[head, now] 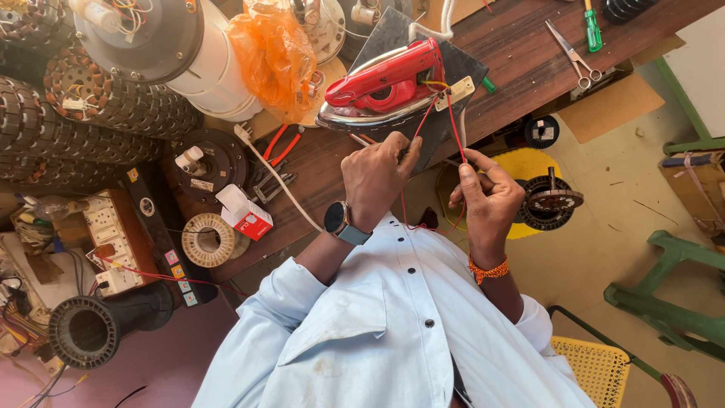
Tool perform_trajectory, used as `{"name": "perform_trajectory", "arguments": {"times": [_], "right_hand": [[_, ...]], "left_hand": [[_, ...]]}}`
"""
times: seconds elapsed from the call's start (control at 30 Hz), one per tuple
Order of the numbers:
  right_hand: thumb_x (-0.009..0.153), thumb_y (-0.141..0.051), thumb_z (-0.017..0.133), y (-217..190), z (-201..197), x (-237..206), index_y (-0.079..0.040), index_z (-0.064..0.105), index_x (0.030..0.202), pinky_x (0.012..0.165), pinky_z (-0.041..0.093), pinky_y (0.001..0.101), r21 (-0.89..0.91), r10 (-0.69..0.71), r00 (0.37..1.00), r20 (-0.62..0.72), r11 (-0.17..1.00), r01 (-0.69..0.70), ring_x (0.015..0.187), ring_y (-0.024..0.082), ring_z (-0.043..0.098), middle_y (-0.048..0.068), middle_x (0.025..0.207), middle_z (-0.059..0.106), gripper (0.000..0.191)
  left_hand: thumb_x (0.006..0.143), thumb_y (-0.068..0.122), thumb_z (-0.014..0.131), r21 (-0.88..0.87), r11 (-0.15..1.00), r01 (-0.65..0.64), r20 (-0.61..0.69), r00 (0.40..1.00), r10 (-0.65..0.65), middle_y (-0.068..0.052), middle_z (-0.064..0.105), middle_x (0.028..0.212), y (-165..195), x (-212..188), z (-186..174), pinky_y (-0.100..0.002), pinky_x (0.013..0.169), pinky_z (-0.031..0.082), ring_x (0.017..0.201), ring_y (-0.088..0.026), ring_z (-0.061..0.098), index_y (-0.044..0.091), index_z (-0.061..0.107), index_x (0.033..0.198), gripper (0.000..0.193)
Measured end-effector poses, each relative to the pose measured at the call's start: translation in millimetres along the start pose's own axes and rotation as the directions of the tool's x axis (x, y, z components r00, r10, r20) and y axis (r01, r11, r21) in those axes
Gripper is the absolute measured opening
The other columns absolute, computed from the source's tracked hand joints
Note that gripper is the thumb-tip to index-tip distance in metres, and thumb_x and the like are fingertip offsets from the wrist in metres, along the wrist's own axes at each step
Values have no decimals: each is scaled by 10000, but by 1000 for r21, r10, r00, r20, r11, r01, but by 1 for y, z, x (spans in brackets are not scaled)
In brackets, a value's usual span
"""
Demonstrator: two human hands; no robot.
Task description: The person repairs a red electric iron by opening its casing with a screwdriver, connecting internal wires to a terminal block, and testing the connection using a multimeter. The person then reassembles the casing and secures the screws.
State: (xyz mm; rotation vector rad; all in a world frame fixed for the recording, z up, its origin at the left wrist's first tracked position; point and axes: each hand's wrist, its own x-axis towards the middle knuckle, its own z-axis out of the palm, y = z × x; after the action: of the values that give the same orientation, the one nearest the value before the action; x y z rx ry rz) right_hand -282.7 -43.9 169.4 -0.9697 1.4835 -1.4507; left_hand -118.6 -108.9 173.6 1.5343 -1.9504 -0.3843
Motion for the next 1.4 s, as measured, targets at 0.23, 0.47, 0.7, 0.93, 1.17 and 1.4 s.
{"name": "perform_trajectory", "arguments": {"times": [0.23,0.47,0.7,0.93,1.17,1.4], "right_hand": [[1016,-99,667,2,-1,2,87,681,1252,516,508,223,-19,9,1000,-19,1000,-9,552,66,610,42,669,659,300],[1013,-94,663,9,-2,9,85,687,1246,512,516,230,-3,29,999,-31,1000,-29,551,65,609,45,674,664,295],[1020,-116,661,18,-2,10,86,706,1188,511,517,239,70,60,996,-67,996,-55,548,70,594,51,678,658,267],[1111,-131,588,10,-2,-1,-9,606,1173,623,498,266,500,-33,999,-37,865,47,669,110,583,62,808,629,138],[1183,-196,578,12,58,-32,-107,488,1213,787,485,241,592,-57,935,351,787,-174,917,103,571,26,1023,562,129],[1109,-332,641,47,39,-25,-108,536,1236,499,381,215,629,-149,922,357,768,-119,701,104,592,12,906,628,279]], "left_hand": [[994,381,675,7,1000,-20,25,999,20,-65,647,588,0,1,1,-419,475,439,515,-283,633,126,629,766,345],[982,387,675,36,999,-10,42,999,9,-76,648,576,0,2,6,-425,460,435,504,-291,635,125,642,763,342],[983,385,684,-18,1000,3,15,1000,-3,-75,668,601,5,1,4,-403,492,463,525,-278,648,125,681,798,319],[954,267,708,-754,501,425,367,905,-215,-10,771,803,2,-12,-14,-241,644,564,762,-104,752,46,754,1009,233],[1010,177,740,-915,404,-3,-71,986,-152,-66,658,1337,-5,-38,-32,-289,1061,535,1260,-122,607,27,790,1041,161],[883,221,808,-485,871,72,-443,839,-316,-26,666,1242,-83,-82,-93,-348,1026,484,1171,-204,604,116,694,1204,357]]}}
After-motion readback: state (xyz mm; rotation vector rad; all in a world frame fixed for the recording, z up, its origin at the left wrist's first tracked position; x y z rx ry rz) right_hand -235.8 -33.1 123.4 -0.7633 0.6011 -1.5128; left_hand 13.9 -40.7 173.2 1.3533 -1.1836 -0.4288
